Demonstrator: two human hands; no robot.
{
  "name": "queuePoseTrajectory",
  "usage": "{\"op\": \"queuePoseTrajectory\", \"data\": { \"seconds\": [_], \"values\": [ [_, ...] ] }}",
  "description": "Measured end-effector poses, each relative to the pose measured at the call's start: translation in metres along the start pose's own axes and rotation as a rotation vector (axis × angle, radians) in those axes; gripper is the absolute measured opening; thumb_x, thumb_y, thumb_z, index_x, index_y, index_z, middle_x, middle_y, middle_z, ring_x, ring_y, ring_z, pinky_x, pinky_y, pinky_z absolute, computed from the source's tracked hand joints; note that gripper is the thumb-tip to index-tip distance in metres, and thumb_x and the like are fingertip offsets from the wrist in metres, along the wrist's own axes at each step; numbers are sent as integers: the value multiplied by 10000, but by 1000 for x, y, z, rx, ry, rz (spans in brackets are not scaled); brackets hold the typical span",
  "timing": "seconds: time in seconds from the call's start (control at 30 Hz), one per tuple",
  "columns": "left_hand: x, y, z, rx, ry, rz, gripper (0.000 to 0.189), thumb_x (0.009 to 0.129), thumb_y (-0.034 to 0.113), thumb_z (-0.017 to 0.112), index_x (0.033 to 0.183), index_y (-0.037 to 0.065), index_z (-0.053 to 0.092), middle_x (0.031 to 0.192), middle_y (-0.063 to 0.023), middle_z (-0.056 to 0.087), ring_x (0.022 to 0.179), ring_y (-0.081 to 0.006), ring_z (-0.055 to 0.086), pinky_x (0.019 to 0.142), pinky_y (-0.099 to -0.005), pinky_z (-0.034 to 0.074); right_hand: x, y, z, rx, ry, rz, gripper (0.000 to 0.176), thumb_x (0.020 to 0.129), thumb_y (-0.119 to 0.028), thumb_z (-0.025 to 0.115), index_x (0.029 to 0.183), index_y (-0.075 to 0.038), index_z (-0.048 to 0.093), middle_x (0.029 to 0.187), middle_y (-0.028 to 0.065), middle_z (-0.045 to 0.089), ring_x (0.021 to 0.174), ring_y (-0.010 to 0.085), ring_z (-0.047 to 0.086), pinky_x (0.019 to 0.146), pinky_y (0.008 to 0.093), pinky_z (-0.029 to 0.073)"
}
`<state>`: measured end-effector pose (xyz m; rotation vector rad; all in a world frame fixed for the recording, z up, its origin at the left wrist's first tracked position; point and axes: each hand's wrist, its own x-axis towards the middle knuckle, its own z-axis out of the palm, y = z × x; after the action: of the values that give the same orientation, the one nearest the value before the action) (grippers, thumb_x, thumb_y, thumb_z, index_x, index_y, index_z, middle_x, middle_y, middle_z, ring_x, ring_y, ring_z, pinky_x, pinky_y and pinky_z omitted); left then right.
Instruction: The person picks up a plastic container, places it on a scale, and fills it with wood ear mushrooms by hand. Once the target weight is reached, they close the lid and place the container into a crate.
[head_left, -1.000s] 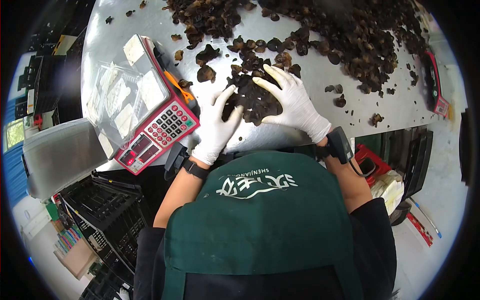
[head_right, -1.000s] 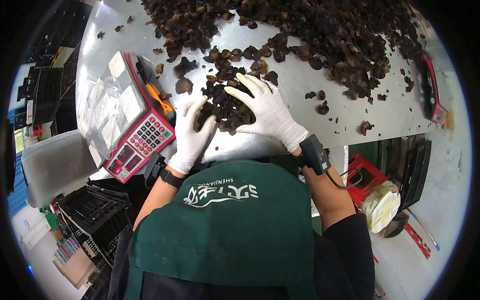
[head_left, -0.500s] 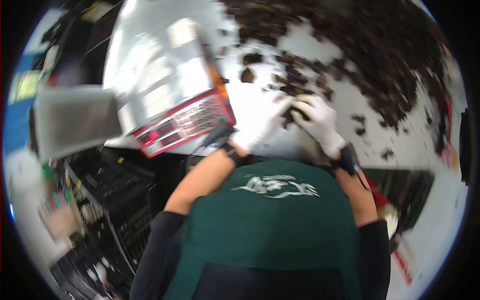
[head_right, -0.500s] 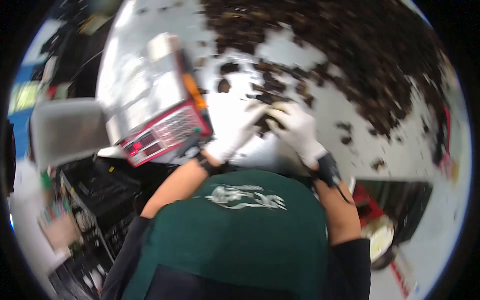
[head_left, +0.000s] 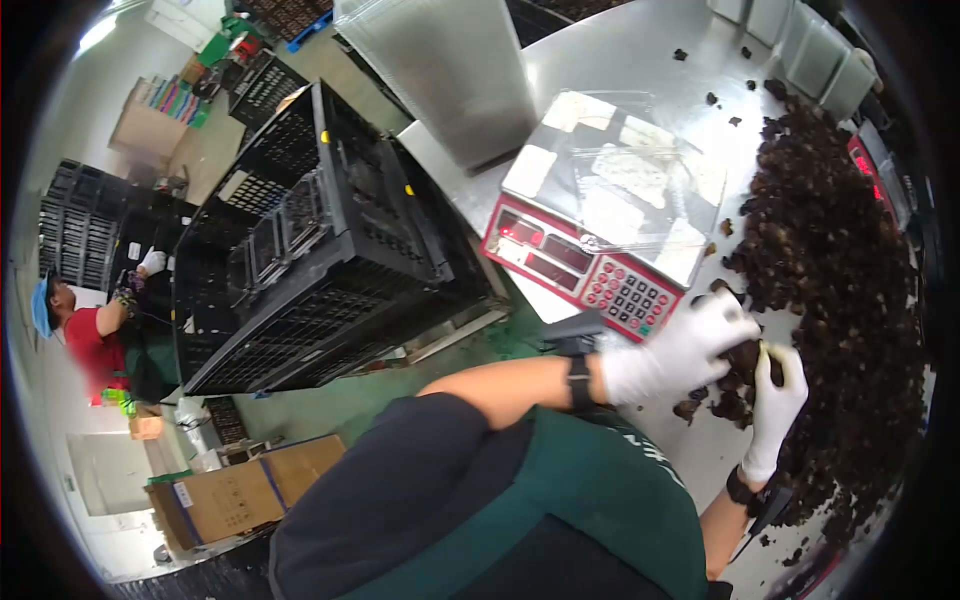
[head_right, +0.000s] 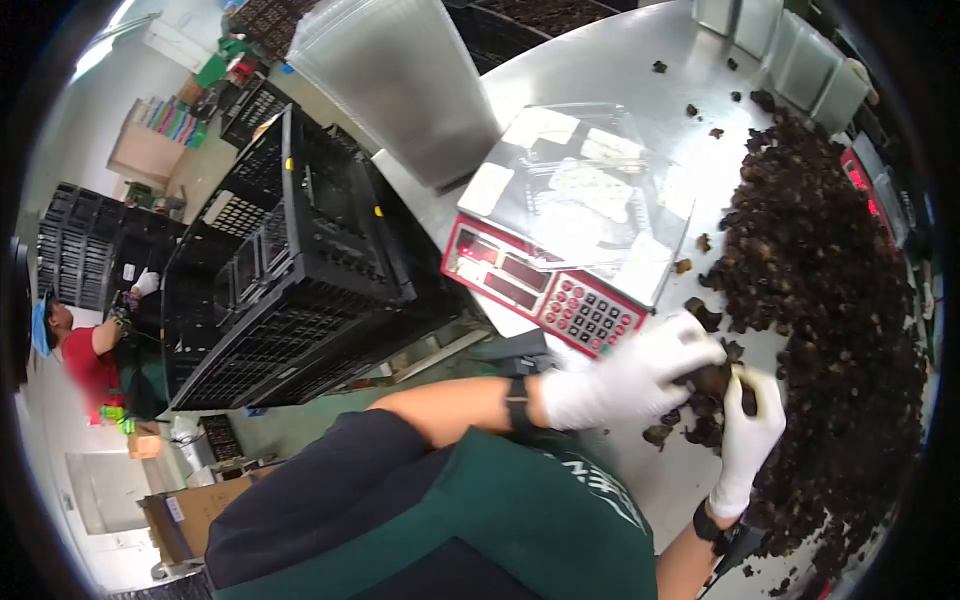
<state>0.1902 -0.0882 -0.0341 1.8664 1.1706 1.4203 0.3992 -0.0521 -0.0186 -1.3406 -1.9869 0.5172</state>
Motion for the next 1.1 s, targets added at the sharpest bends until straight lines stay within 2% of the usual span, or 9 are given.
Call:
{"op": "queuePoseTrajectory", "data": {
  "seconds": [0.17, 0.23, 0.3, 0.47, 0.6, 0.67, 0.77, 1.0, 1.1],
  "values": [
    [44, -4, -110, 65, 380, -95, 460, 780, 12, 692, 1223, 72, 585, 1092, -172, 528, 999, -369, 584, 872, -390, 503, 96, -92, 32, 221, 7, -263, 83, 866, 69, 655, 939, 33, 668, 897, 71, 677, 841, 138, 630, 782, 267, 501],
    [50, -15, -127, 182, 535, -50, 445, 803, 61, 698, 1231, 40, 576, 1102, -194, 526, 1050, -380, 569, 917, -415, 488, 118, -118, 55, 395, -118, -72, 87, 933, -10, 646, 1002, 19, 689, 949, 59, 704, 823, 109, 620, 762, 258, 502],
    [52, -32, -127, 271, 531, -146, 491, 817, 102, 682, 1285, 51, 542, 1147, -211, 522, 1125, -398, 526, 977, -461, 445, 135, -134, 84, 514, -224, 122, 154, 987, -94, 627, 1080, 9, 693, 1007, 74, 729, 797, 98, 615, 755, 258, 507],
    [35, -57, -122, 468, 411, -202, 495, 783, 67, 618, 1266, 15, 525, 1163, -246, 527, 1132, -445, 495, 996, -517, 398, 147, -107, 147, 174, -368, -320, 284, 882, -122, 684, 1138, 2, 688, 1124, 153, 677, 1049, 291, 638, 955, 386, 488],
    [38, -56, -133, 220, 389, -47, 448, 732, -49, 532, 1174, 17, 571, 1142, -234, 577, 1093, -428, 528, 984, -497, 414, 155, -117, 128, 288, -509, -405, 385, 958, -182, 578, 1308, -21, 585, 1256, 185, 636, 1173, 320, 599, 1056, 393, 436],
    [36, -60, -138, 280, 478, -110, 682, 681, -111, 475, 1353, -4, 513, 1262, -204, 552, 1217, -371, 521, 1103, -440, 382, 162, -103, 122, 336, -453, -419, 410, 932, -95, 461, 1322, -35, 573, 1245, 187, 642, 1162, 330, 604, 1065, 409, 425],
    [25, -62, -153, -54, 488, -245, 766, 706, -135, 448, 1458, 6, 423, 1438, -187, 488, 1382, -307, 451, 1153, -410, 365, 160, -106, 97, 342, -435, -119, 494, 866, -10, 449, 1344, -64, 564, 1240, 173, 651, 1153, 266, 625, 984, 352, 481],
    [18, -43, -165, 337, 422, -324, 709, 755, -146, 414, 1447, 6, 438, 1395, -191, 500, 1371, -301, 453, 1182, -419, 329, 77, -26, 42, 318, -64, 80, 316, 918, -1, 514, 1187, -3, 678, 1127, 118, 725, 953, 162, 685, 883, 283, 515],
    [22, -47, -165, 488, 370, -252, 637, 776, -113, 474, 1394, 36, 507, 1325, -175, 557, 1310, -306, 492, 1112, -427, 388, 7, 25, 18, 362, -33, 408, 295, 948, -5, 528, 1202, -10, 678, 1098, 99, 736, 847, 120, 676, 797, 244, 520]
  ]
}}
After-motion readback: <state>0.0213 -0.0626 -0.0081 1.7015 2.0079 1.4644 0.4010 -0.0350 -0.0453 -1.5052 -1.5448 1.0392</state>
